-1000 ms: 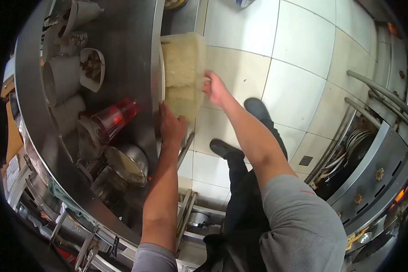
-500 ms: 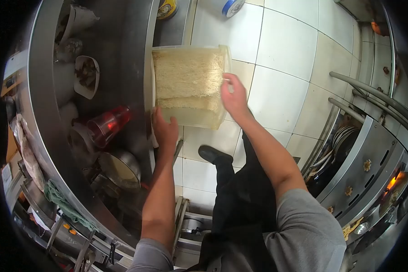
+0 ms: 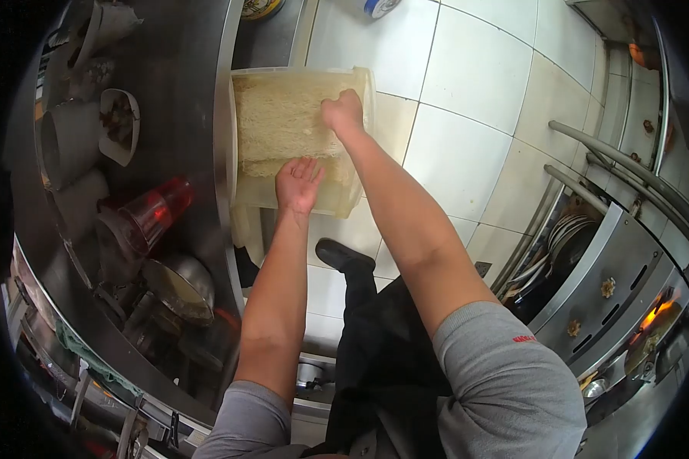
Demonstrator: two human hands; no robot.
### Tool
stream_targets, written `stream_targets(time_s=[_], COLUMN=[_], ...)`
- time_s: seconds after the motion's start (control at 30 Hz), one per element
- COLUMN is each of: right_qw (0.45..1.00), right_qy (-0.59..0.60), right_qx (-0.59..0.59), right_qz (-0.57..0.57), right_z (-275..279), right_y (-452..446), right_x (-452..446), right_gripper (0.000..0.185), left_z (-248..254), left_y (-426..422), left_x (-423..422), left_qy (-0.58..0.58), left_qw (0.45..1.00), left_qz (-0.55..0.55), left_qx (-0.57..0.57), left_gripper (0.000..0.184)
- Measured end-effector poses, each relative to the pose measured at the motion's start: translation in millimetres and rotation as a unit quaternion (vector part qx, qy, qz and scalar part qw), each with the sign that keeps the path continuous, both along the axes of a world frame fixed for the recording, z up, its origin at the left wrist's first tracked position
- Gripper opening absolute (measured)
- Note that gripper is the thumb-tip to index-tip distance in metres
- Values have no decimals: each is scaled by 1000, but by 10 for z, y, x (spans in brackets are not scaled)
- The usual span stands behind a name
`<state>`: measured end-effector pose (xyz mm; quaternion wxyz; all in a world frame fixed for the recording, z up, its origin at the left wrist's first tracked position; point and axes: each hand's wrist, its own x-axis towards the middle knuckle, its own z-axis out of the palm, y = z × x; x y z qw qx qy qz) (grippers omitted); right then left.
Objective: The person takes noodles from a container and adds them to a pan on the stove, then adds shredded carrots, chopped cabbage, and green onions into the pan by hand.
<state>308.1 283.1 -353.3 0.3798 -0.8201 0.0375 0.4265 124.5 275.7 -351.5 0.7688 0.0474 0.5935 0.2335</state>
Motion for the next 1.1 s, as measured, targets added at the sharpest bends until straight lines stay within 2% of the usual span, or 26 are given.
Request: stream_targets(time_s=[0.07,0.1,0.2,0.3,0.33,0.4,0.47,0.5,0.57,0.6,0.63,0.67,0.7,0.77,0.8,0.87,1.0,1.07,1.1], right_qw=[995,995,997,992,995,998,992,992,997,997,997,994,994,983,984,974,950,887,886], right_qy=[-58,-61,-26,-74,-38,-1,-106,-107,-58,-57,-5,47,47,73,70,29,2,233,234], right_qx=[31,34,31,64,57,47,62,61,42,43,54,64,64,94,95,62,68,12,14], right_qz=[76,76,71,86,68,50,29,30,19,17,48,80,79,137,136,215,305,399,400], right_z=[-74,-103,-149,-138,-133,-119,-97,-101,-102,-26,119,272,410,619,648,664,397,344,381], right_y=[-77,-64,-30,6,7,-2,7,4,2,-9,-33,-65,-107,-205,-232,-279,-181,-162,-202], right_x=[0,12,42,102,144,133,88,97,111,128,169,209,251,328,347,341,226,300,305], right_gripper=[30,30,25,27,29,31,48,48,67,67,67,66,66,65,65,64,60,46,46], left_z=[141,154,175,93,45,-45,-115,-143,-146,-114,-4,127,243,376,429,561,663,651,678], left_y=[-1,8,71,161,184,255,341,367,390,388,379,338,275,146,106,7,-156,-183,-183], left_x=[63,86,127,192,210,229,236,222,115,53,29,-21,-70,-191,-225,-270,-419,-493,-507], left_qy=[11,20,24,19,19,-59,-30,0,-13,-25,-25,-71,-118,-108,-99,-97,-108,-97,-88], left_qw=[999,996,997,997,997,997,998,997,998,998,998,996,990,991,992,991,985,987,989], left_qz=[32,65,65,60,59,49,51,51,55,58,56,61,67,66,67,87,132,126,120], left_qx=[-25,-48,-44,-34,-37,-13,-34,-55,-41,-24,-22,3,27,36,48,34,0,10,17], left_gripper=[52,46,36,33,33,29,27,24,27,30,30,35,42,46,51,51,51,51,51])
